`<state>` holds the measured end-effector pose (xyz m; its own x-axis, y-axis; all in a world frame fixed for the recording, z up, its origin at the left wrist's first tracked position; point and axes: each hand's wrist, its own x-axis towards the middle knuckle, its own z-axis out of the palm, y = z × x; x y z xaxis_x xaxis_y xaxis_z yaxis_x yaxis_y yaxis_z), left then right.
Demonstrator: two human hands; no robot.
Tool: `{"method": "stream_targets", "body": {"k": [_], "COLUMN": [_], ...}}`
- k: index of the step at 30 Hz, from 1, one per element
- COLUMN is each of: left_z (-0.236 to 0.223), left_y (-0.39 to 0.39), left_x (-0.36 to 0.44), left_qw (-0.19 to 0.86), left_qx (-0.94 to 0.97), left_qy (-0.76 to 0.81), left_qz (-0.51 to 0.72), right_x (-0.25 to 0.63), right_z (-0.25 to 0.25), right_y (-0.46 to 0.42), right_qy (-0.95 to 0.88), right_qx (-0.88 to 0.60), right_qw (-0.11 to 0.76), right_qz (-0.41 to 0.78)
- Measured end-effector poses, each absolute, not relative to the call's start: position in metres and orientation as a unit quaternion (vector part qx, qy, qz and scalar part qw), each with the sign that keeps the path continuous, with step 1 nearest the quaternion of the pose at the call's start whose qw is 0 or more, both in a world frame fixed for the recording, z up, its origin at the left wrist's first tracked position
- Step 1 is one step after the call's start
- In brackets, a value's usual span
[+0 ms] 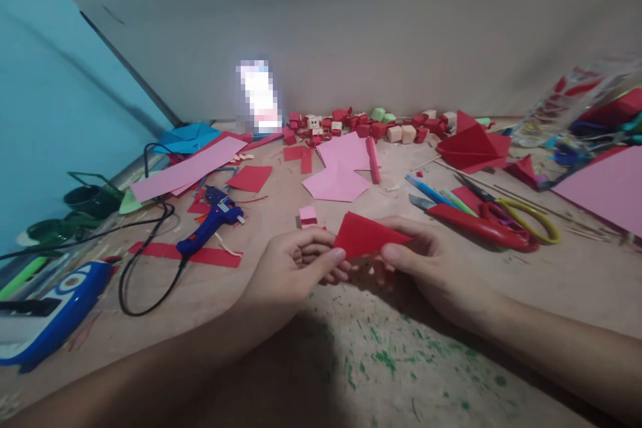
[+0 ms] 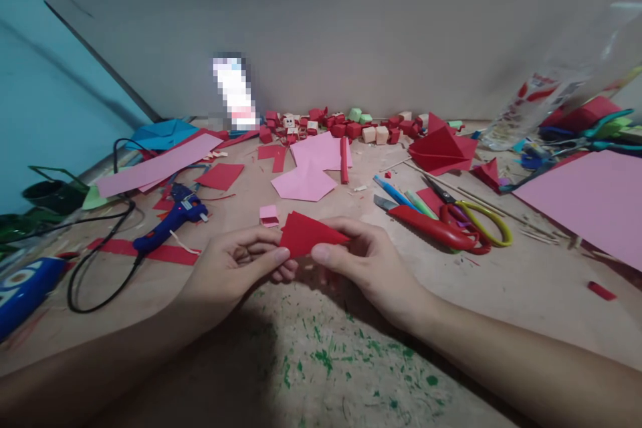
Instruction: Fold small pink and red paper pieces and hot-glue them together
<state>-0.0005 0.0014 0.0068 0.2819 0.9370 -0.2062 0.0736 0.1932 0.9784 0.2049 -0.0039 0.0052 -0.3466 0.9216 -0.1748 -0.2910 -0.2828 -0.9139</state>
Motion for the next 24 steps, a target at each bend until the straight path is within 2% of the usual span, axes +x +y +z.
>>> {"method": "stream_targets", "body": {"k": [4,13,24], "left_z": [0.01,0.01,0.01], "left_y": [-0.005,-0.005,-0.008], "left_x": [0.004,-0.002,-0.001], "left_qw": [0.632,0.581,0.604], "left_qx": [0.532,0.571,0.565], "left_qy": [0.46,0.467,0.451], "left_qz": [0.325,0.345,0.336], "right_x": [0.199,0.199,0.199], "right_z": [0.008,0.006,0.004], "right_y": [-0.01,-0.017,-0.016], "right_qy": [-0.405,-0.434,-0.483], "right_qx": [-0.431,-0.449,-0.464], "right_qw": [0.411,0.341,0.35], "right_qz": [0.693,0.702,0.655]}}
